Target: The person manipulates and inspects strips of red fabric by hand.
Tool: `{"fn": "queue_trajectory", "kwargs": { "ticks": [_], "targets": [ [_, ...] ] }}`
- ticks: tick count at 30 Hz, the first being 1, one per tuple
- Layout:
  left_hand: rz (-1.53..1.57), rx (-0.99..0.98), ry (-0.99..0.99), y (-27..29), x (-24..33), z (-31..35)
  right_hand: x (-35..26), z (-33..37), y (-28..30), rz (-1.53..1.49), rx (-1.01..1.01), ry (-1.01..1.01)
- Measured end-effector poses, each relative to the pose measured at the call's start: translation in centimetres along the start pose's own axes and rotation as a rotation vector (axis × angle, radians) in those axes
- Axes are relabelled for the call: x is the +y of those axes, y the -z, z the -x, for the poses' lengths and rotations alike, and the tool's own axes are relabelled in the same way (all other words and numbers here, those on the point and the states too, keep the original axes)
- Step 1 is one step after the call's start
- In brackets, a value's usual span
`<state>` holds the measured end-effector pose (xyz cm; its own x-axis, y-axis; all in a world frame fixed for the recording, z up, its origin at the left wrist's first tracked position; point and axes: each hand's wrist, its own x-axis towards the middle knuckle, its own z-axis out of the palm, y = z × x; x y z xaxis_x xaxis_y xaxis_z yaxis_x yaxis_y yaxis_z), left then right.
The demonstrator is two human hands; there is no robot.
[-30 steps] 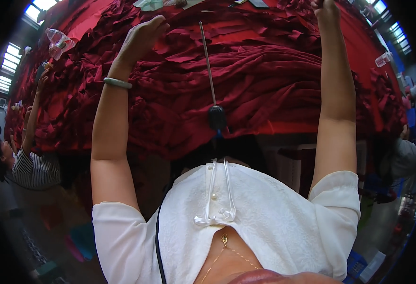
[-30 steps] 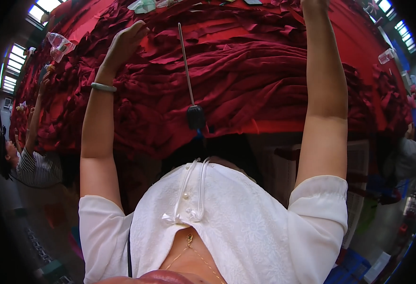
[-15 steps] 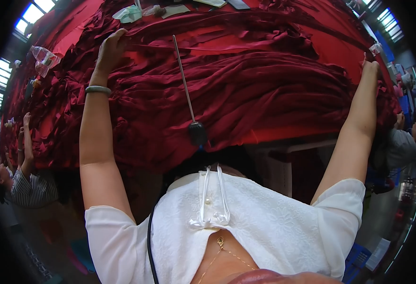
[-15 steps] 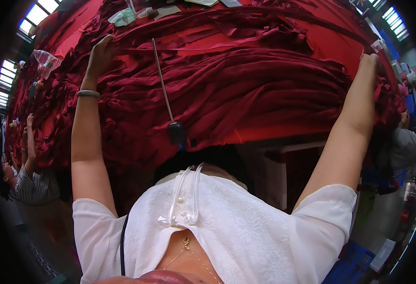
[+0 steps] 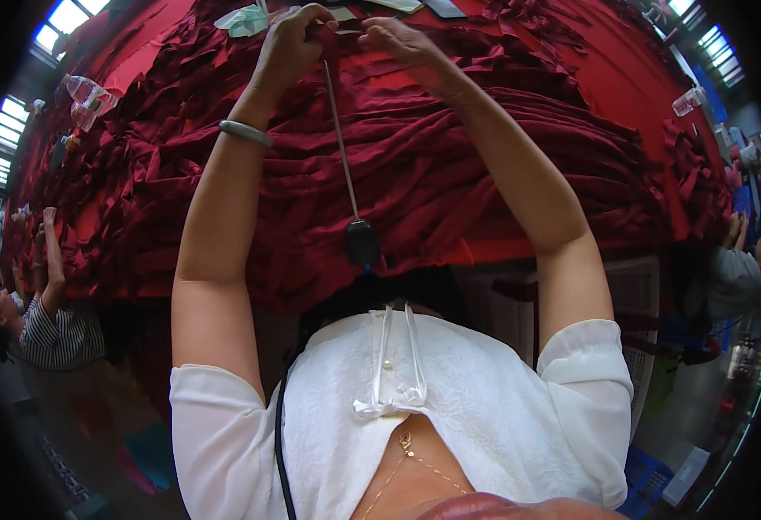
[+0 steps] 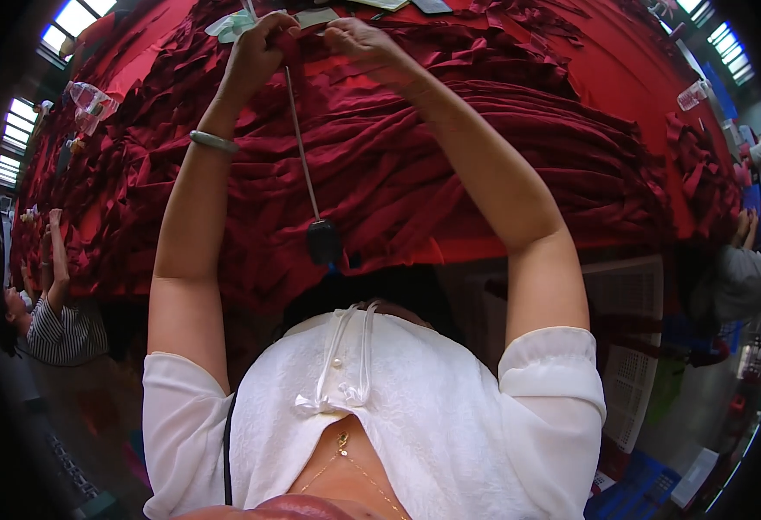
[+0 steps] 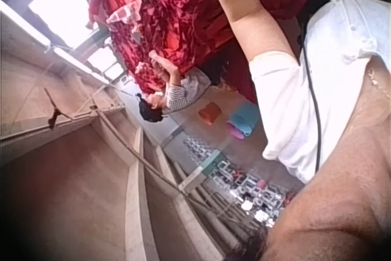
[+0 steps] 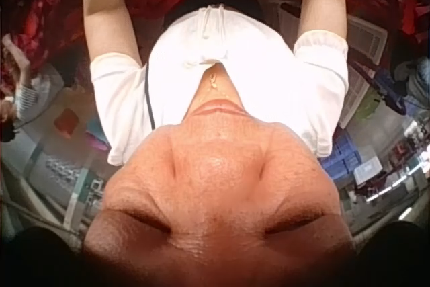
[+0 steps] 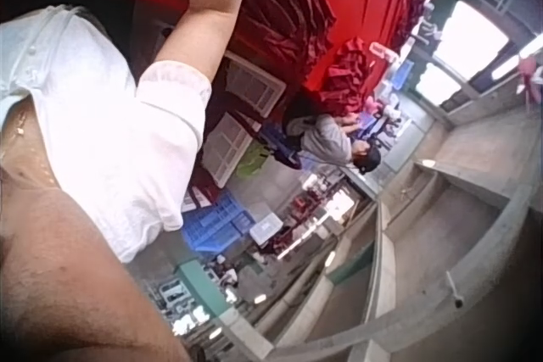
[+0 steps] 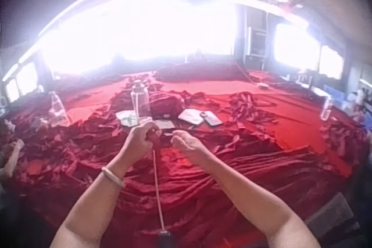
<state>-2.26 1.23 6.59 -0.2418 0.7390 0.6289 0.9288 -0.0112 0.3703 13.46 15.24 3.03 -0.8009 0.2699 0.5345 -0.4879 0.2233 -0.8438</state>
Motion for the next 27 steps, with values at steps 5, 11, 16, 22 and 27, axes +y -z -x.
{"fn": "queue_trajectory", "kwargs": {
  "ticks": [5, 11, 16, 22, 27],
  "targets": [
    [0.149, 0.051, 0.037, 0.3, -0.7, 0.6, -2.0, -0.7, -3.6, 0.293, -0.160, -0.161],
    [-0.013, -0.069, 0.237, 3.3, -5.2, 5.2, -8.7, 0.2, 8.2, 1.459, 0.209, 0.082],
    [0.376, -0.102, 0.202, 2.3, -6.7, 4.7, -10.7, 4.6, 30.4, 1.755, 0.529, -0.049],
    [0.380, -0.435, 0.167, 2.7, -1.3, 5.7, -9.5, 5.5, 30.9, 1.965, 0.583, -0.396],
    [0.559, -0.412, 0.366, 5.1, -3.6, 7.7, -9.3, 4.4, 31.8, 1.823, 0.735, -0.676]
  ]
}}
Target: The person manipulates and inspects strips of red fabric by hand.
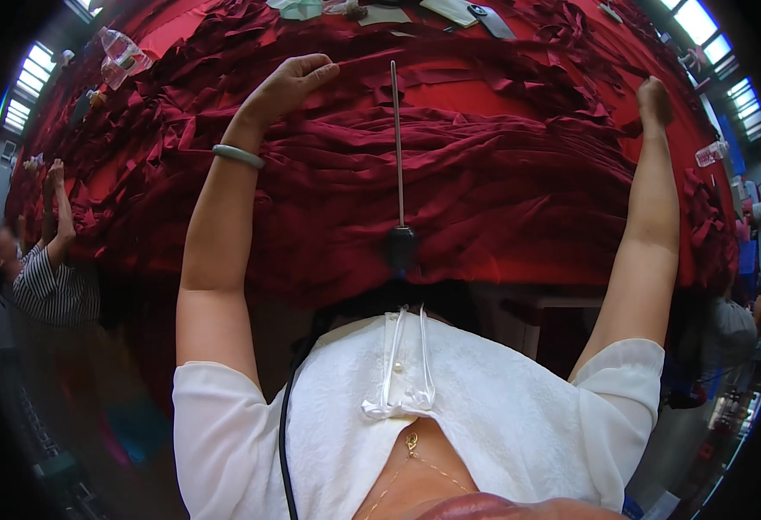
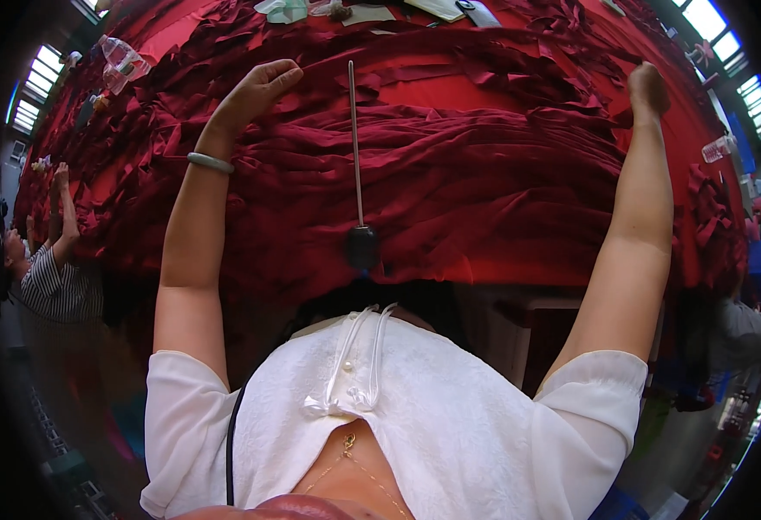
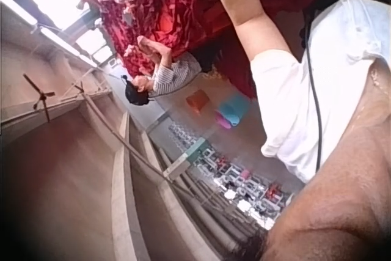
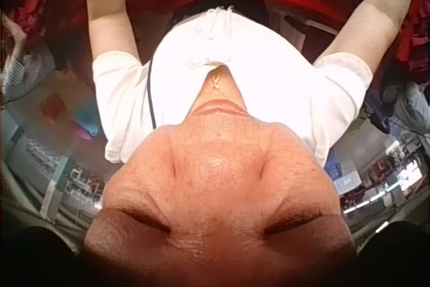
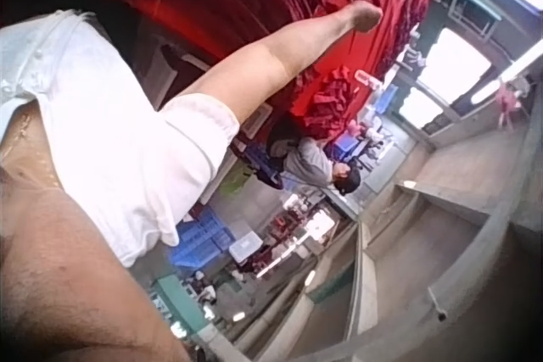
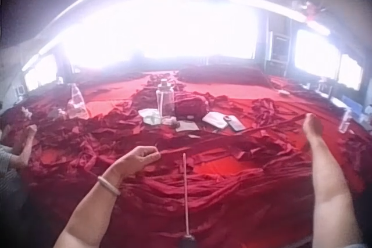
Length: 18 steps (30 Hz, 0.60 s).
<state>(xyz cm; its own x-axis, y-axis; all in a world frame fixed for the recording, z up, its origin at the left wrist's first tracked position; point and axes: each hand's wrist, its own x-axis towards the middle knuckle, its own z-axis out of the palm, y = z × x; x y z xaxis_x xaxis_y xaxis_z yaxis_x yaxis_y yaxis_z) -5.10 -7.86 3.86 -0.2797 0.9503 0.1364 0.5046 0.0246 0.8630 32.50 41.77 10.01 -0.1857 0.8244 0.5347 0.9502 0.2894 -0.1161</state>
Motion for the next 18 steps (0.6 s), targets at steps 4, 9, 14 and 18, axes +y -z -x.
{"fn": "queue_trajectory", "kwargs": {
  "ticks": [4, 9, 14, 18],
  "targets": [
    [0.111, 0.040, 0.043, 0.5, 0.3, 1.8, 2.9, -1.1, -1.2, 0.066, -0.034, -0.046],
    [0.035, 0.121, 0.059, 1.4, 0.1, 3.4, 5.6, -1.0, -1.8, 0.172, -0.101, -0.146],
    [0.147, 0.132, 0.068, 0.2, 0.5, 3.2, 1.0, 2.5, -2.0, 0.475, -0.082, 0.034],
    [0.182, 0.042, 0.128, -2.9, 1.5, 0.3, -14.5, 11.3, -2.5, -0.876, -0.192, 0.816]
  ]
}}
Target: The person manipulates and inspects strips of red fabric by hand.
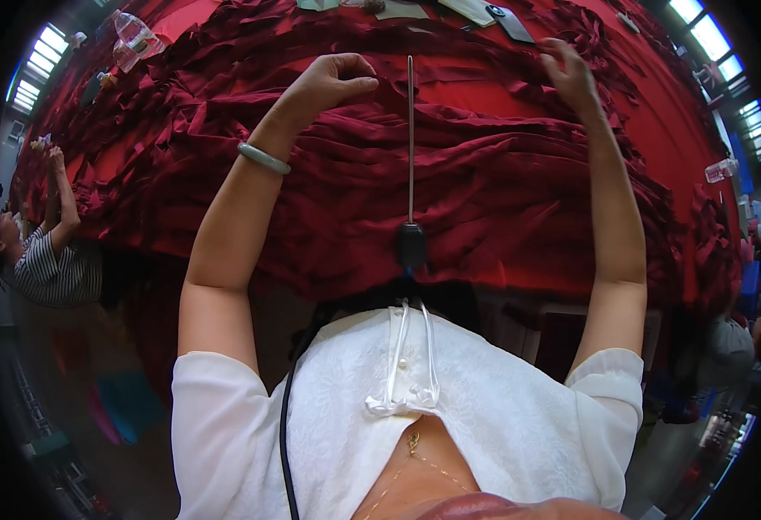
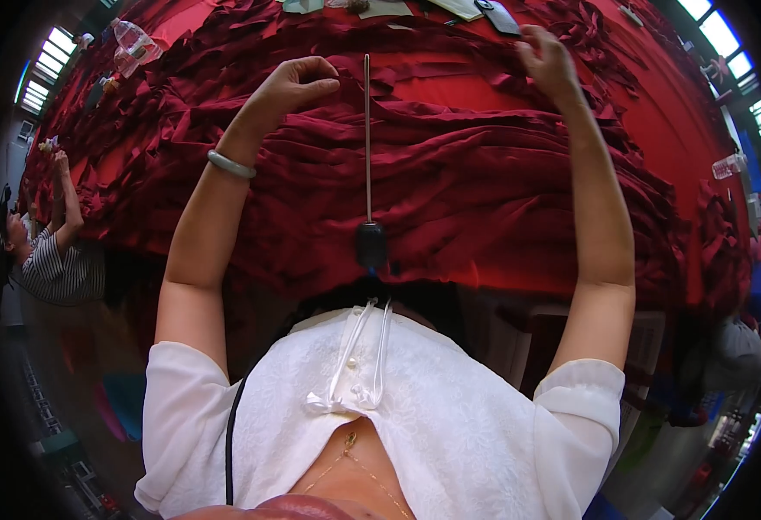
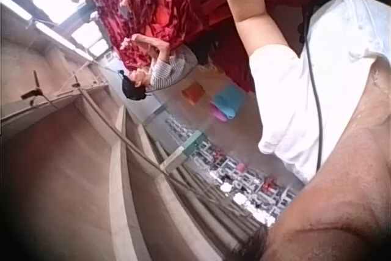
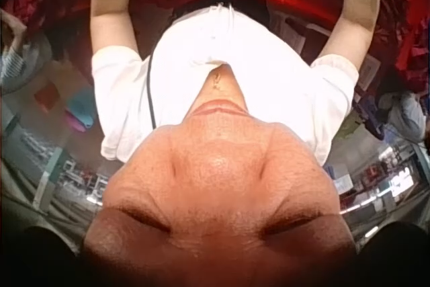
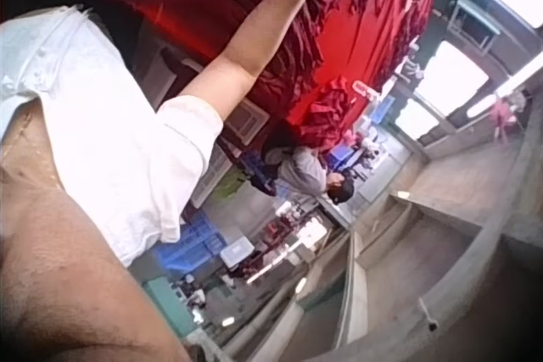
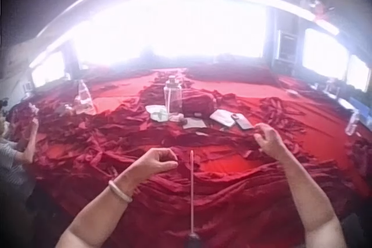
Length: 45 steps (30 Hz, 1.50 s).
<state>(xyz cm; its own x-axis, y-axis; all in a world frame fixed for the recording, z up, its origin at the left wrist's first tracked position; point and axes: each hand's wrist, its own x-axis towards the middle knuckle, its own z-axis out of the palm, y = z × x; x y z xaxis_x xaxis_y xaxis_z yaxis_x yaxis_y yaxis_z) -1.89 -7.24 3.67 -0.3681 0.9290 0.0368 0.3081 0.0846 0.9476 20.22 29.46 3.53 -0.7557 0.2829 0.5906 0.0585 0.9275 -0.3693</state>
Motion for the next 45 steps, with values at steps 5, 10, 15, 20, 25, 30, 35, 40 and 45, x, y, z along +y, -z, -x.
{"fn": "queue_trajectory", "kwargs": {
  "ticks": [5, 10, 15, 20, 25, 30, 35, 40, 45],
  "targets": [
    [0.025, 0.062, -0.145, -2.3, 0.7, -0.6, -16.3, 0.6, -11.6, -0.936, -0.452, 0.004],
    [-0.079, 0.074, -0.108, -2.0, -0.3, 0.5, -14.7, 0.2, -10.6, -0.738, -0.476, -0.099],
    [0.183, 0.123, -0.064, -3.0, 0.6, 0.6, -17.5, 1.3, -12.5, -0.820, -0.321, 0.014],
    [0.115, 0.185, -0.105, -1.8, -0.2, 1.2, -15.5, 1.5, -10.4, -0.998, -0.496, -0.211],
    [0.175, 0.112, 0.065, -3.2, -2.0, 0.5, -12.6, 0.8, -9.3, -0.667, -0.503, -0.200],
    [0.602, 0.236, -0.009, -5.2, -1.3, 0.8, -18.0, 2.3, -10.9, 0.231, 0.276, 0.203],
    [0.943, 0.185, 0.070, -5.1, -3.1, 1.7, -18.8, 3.7, -12.4, -0.659, -0.155, -0.093],
    [0.994, 0.016, -0.022, -5.8, -1.5, 3.9, -18.0, 4.0, -11.7, -0.715, -0.208, -0.105],
    [0.963, 0.048, -0.075, -6.0, -3.1, 3.2, -18.5, 3.8, -11.6, -0.696, -0.240, -0.074]
  ]
}}
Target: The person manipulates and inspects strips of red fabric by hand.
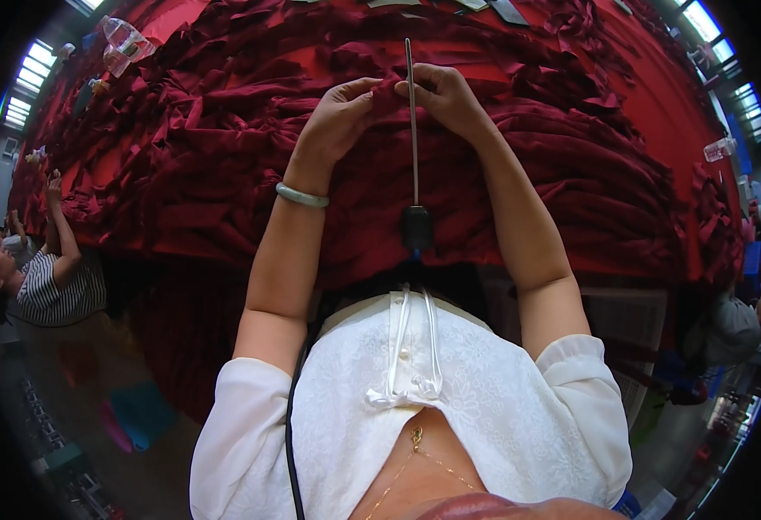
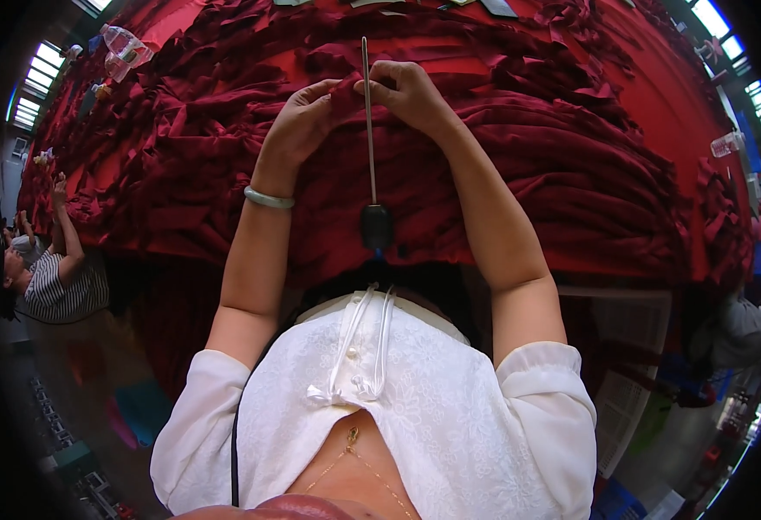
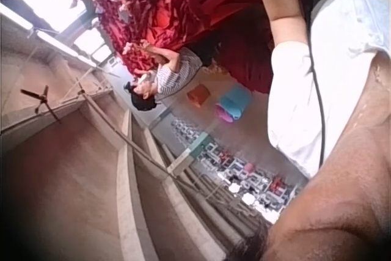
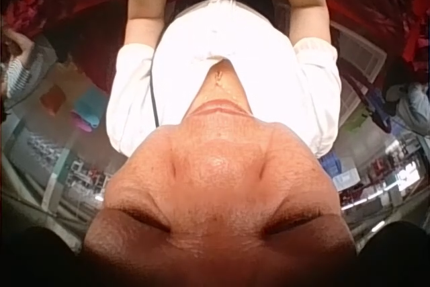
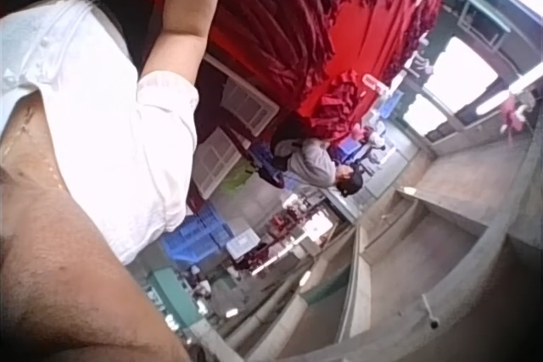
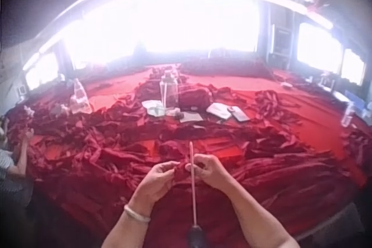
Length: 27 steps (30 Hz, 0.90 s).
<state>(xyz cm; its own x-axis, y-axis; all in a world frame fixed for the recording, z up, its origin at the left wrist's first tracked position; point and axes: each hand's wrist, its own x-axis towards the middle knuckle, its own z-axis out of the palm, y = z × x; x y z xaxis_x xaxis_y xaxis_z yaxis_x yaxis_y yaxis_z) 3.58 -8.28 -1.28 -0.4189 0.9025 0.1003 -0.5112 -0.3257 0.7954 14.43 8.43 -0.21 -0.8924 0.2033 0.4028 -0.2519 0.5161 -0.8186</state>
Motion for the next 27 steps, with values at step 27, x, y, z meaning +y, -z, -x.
{"fn": "queue_trajectory", "kwargs": {
  "ticks": [27],
  "targets": [
    [-0.563, 0.389, -0.521, -4.9, -0.5, -3.3, -2.8, -0.3, -0.7, 0.370, 0.462, 0.391]
  ]
}}
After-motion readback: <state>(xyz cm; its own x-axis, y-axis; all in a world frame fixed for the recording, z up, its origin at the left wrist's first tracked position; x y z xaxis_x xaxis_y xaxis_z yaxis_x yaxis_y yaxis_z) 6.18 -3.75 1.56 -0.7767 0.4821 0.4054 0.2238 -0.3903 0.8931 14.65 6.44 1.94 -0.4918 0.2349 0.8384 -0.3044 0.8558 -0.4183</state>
